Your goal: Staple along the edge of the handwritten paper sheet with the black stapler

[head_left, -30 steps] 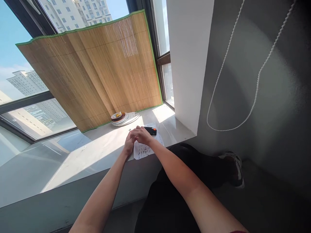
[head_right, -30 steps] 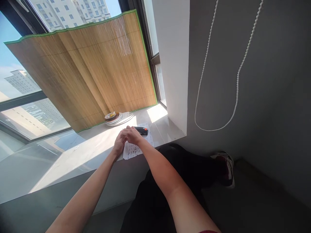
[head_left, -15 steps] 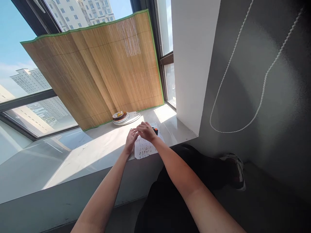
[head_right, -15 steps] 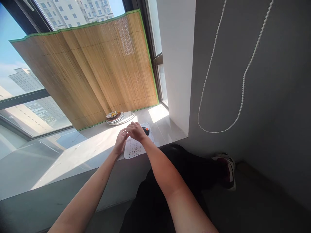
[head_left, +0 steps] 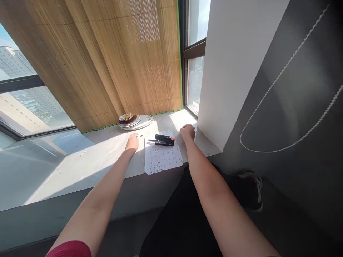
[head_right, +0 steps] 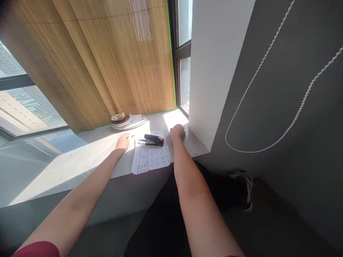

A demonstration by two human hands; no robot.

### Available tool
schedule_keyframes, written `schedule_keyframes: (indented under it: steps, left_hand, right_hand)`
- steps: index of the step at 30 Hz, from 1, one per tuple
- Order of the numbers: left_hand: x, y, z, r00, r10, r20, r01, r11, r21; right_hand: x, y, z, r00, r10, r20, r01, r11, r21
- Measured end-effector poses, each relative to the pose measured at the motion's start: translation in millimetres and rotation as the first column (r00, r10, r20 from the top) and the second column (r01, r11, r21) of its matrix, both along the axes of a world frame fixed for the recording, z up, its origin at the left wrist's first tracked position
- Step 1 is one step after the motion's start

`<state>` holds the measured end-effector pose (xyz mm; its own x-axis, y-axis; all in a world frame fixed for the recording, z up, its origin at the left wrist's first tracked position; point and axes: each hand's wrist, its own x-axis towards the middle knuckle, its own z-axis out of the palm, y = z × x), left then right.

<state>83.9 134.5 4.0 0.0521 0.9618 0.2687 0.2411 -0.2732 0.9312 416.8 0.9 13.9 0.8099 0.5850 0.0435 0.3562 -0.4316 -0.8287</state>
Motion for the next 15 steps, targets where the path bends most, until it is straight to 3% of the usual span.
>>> schedule_keyframes:
  steps: [3,10,13,15]
  left_hand:
    - [3.4,7.5,-9.1,0.994,-0.06,0.091,0.062,0.998,-0.023]
    - [0.2,-17.3,-15.6,0.996,-0.04,-0.081,0.042,0.999,0.015]
    - [-0.8,-42.5,-13.3,0.993,-0.033,-0.117,0.041,0.997,0.07]
    - [-0.3,-60.4,-10.1,0.976,-0.03,-0.214,0.065,0.985,0.158]
  right_hand:
    - [6.9,5.5,-2.1,0.999,0.01,0.036,-0.009,0.999,-0.039]
    - [5.5,10.1,-5.8,0.997,0.017,0.075,-0.018,1.0,0.013]
    - [-2.2,7.6,-6.2,0.989,0.147,0.021,-0.148,0.982,0.115]
    - [-6.7,3.4,-5.9,0.959,0.282,-0.007,-0.275,0.94,0.202]
